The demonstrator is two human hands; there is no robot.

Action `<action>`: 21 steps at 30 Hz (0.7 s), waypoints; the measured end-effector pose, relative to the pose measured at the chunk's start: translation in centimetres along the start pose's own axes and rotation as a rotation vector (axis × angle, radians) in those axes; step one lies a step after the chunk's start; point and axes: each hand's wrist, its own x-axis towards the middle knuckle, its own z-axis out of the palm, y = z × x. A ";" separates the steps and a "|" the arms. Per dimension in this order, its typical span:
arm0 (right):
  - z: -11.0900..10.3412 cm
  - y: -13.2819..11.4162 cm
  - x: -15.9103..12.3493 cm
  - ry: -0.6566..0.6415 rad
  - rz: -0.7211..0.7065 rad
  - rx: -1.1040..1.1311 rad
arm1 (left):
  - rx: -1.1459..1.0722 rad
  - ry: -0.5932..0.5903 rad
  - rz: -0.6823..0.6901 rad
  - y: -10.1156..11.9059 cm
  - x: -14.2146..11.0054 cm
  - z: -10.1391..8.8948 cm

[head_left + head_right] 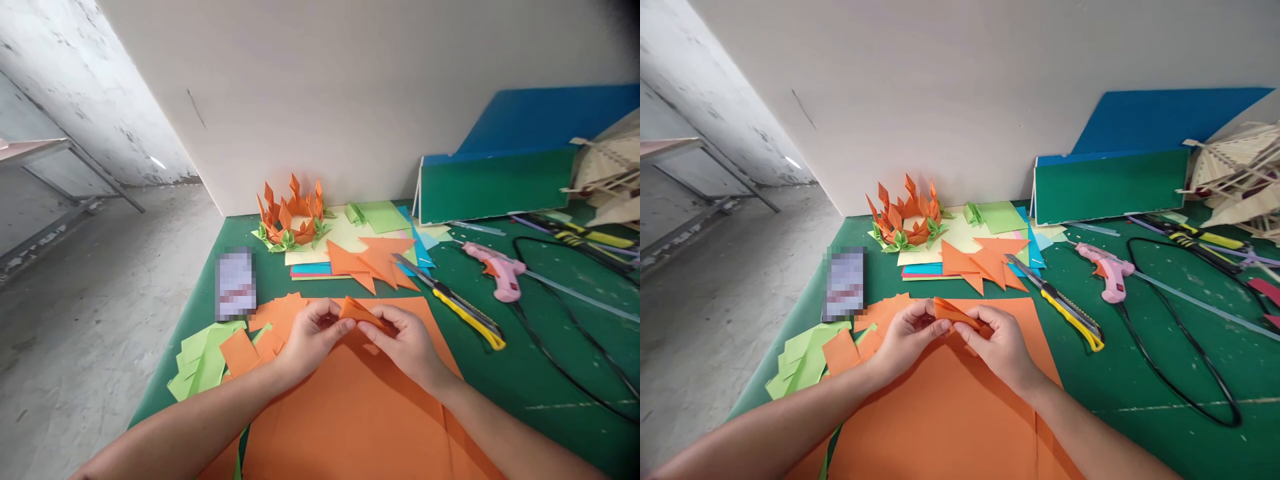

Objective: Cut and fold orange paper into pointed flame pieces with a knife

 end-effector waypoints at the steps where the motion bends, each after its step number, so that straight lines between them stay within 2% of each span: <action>1: 0.0 0.0 0.0 0.000 -0.004 -0.002 | -0.002 -0.013 0.017 0.1 0.0 0.1; 6: 0.0 -0.3 0.0 0.002 -0.024 -0.047 | -0.047 -0.009 -0.017 0.5 -0.1 0.2; 11: -0.8 -0.2 0.3 0.125 -0.059 -0.064 | -0.033 0.194 0.015 1.2 1.0 -0.9; 13: -1.1 -0.2 0.4 0.126 -0.068 -0.031 | -0.049 0.218 0.013 1.2 1.3 -1.2; 17: -0.8 -0.4 0.4 0.014 -0.067 0.027 | -0.019 0.148 -0.014 0.7 1.0 -0.9; 21: 0.0 -0.6 0.1 -0.069 -0.041 -0.061 | 0.104 0.021 0.038 0.5 0.1 -0.1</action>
